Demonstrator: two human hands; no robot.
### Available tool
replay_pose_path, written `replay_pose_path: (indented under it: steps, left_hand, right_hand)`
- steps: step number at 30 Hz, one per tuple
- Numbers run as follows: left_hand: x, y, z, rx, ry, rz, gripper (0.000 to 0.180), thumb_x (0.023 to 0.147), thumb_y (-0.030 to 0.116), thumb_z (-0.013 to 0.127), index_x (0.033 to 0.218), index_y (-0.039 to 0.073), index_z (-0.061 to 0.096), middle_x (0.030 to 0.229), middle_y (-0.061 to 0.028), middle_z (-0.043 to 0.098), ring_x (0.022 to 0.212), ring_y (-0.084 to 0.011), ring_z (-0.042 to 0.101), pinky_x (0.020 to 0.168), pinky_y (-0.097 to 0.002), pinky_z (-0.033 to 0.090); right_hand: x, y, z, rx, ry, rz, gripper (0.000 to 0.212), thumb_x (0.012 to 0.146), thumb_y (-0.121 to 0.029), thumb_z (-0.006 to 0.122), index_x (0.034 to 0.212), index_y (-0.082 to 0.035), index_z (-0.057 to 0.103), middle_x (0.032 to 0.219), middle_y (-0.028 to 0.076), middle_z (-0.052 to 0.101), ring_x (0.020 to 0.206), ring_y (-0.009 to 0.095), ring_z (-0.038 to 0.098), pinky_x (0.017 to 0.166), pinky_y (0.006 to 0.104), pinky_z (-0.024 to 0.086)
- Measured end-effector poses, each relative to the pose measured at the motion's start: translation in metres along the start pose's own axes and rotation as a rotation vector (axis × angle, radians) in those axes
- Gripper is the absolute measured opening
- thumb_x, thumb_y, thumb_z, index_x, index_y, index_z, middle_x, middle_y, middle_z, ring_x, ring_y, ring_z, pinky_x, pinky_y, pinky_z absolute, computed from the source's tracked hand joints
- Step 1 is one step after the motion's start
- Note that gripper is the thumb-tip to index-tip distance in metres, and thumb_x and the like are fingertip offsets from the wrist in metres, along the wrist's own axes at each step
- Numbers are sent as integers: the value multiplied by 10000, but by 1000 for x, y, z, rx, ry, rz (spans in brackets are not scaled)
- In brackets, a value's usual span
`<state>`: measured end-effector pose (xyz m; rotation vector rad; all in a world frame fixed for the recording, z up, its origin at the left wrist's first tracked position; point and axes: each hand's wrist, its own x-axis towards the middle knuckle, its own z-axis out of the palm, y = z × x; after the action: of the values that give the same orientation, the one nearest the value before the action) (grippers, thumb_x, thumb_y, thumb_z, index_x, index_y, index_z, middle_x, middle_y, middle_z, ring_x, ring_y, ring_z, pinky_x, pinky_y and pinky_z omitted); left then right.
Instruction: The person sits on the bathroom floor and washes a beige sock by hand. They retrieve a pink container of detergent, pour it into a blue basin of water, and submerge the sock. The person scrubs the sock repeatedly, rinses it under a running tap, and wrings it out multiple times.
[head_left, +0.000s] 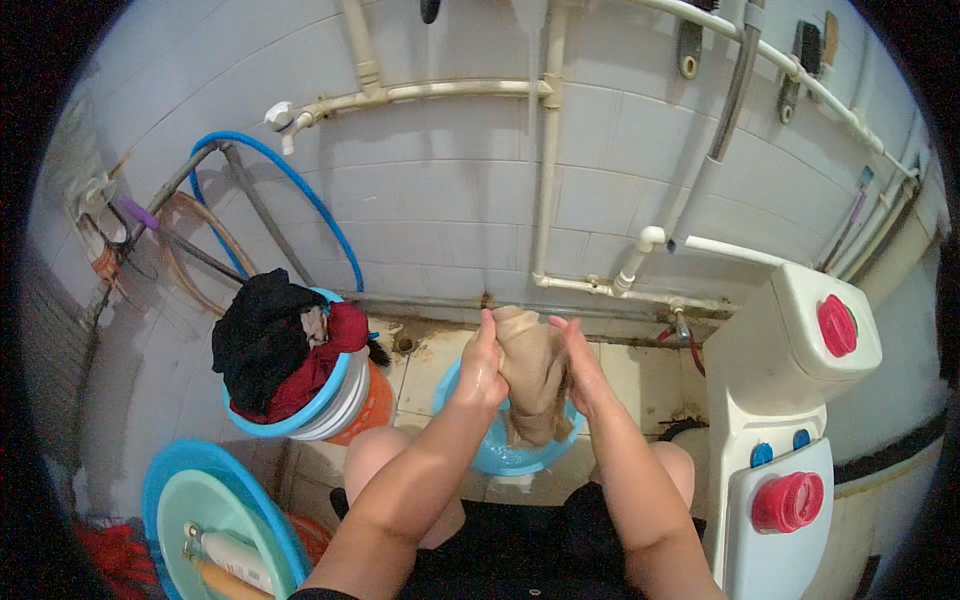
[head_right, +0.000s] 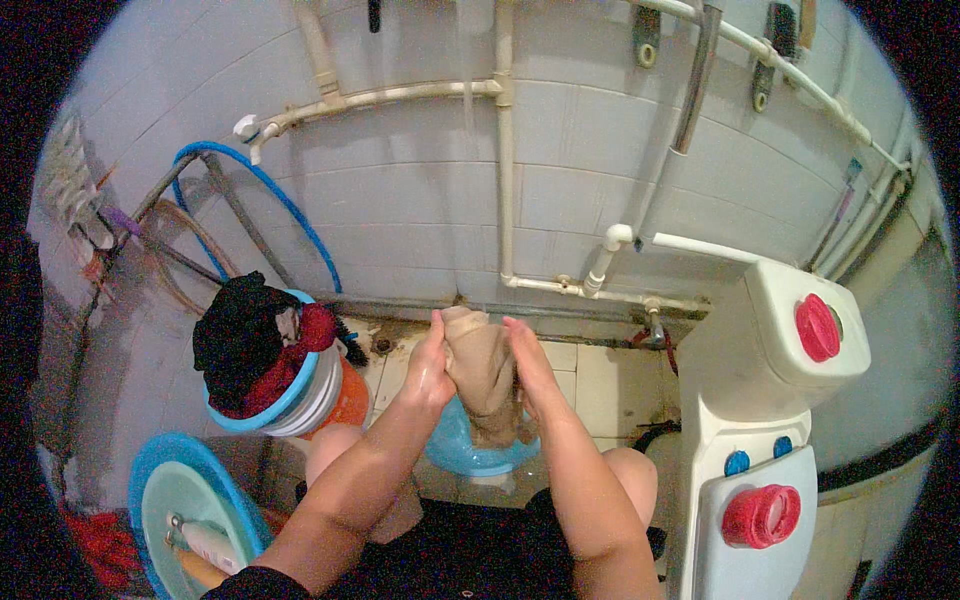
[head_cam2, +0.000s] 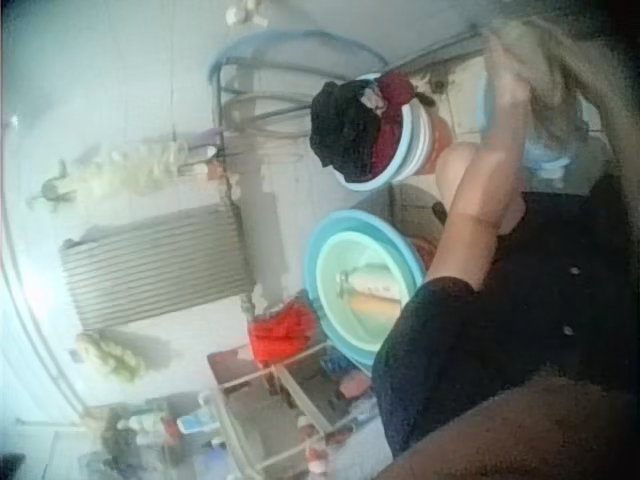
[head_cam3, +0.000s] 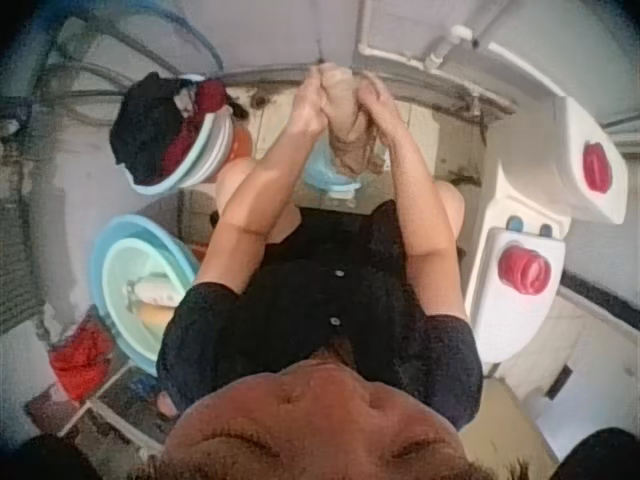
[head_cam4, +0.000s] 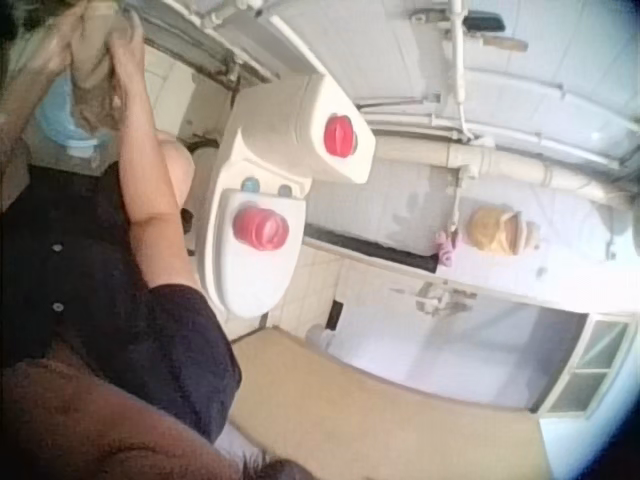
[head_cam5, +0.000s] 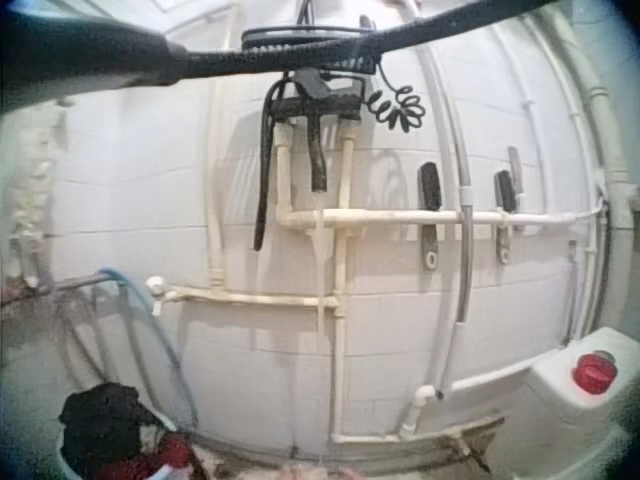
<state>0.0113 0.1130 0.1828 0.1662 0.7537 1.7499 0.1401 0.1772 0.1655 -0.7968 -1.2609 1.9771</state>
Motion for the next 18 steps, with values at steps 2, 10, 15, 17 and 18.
replay_pose_path:
  steps: [2, 10, 15, 17, 18]
  left_hand:
    - [10, -12, -14, 134, 80, 35, 429, 949, 398, 355, 1136, 37, 492, 1113, -101, 561, 1013, -237, 547, 862, -386, 452]
    - [6, -8, -9, 175, 94, 74, 348, 904, 409, 487, 910, 67, 553, 839, -31, 573, 757, -125, 547, 665, -295, 467]
    - [4, -8, -10, 252, 95, -106, 467, 827, 574, 497, 639, 156, 410, 574, 49, 368, 505, -84, 379, 470, -253, 335]
    - [-3, -19, -17, 179, 142, -160, 460, 838, 567, 485, 642, 155, 428, 575, 49, 391, 510, -82, 389, 473, -259, 347]
    - [-12, -22, -11, 45, 14, -147, 433, 867, 536, 460, 683, 144, 450, 633, 31, 436, 562, -112, 428, 516, -305, 387]
  right_hand:
    - [-2, -2, 6, -209, -46, -93, 469, 845, -219, 605, 1268, -90, 450, 1142, 87, 538, 1042, 179, 505, 887, 309, 419]
    - [-21, -7, 33, -565, 227, -552, 208, 741, -125, 685, 929, -63, 619, 925, 94, 616, 868, 207, 593, 750, 296, 468]
    - [-57, -11, 68, -1115, -52, -828, 154, 714, -176, 682, 762, -55, 601, 826, 112, 594, 740, 318, 568, 650, 381, 456]
    - [-47, -8, 63, -1206, 11, -757, 167, 708, -199, 678, 729, -61, 585, 823, 116, 589, 728, 332, 559, 623, 396, 444]
    - [-27, -4, 49, -1211, 114, -702, 180, 706, -210, 677, 728, -62, 577, 826, 114, 590, 721, 328, 559, 613, 401, 438]
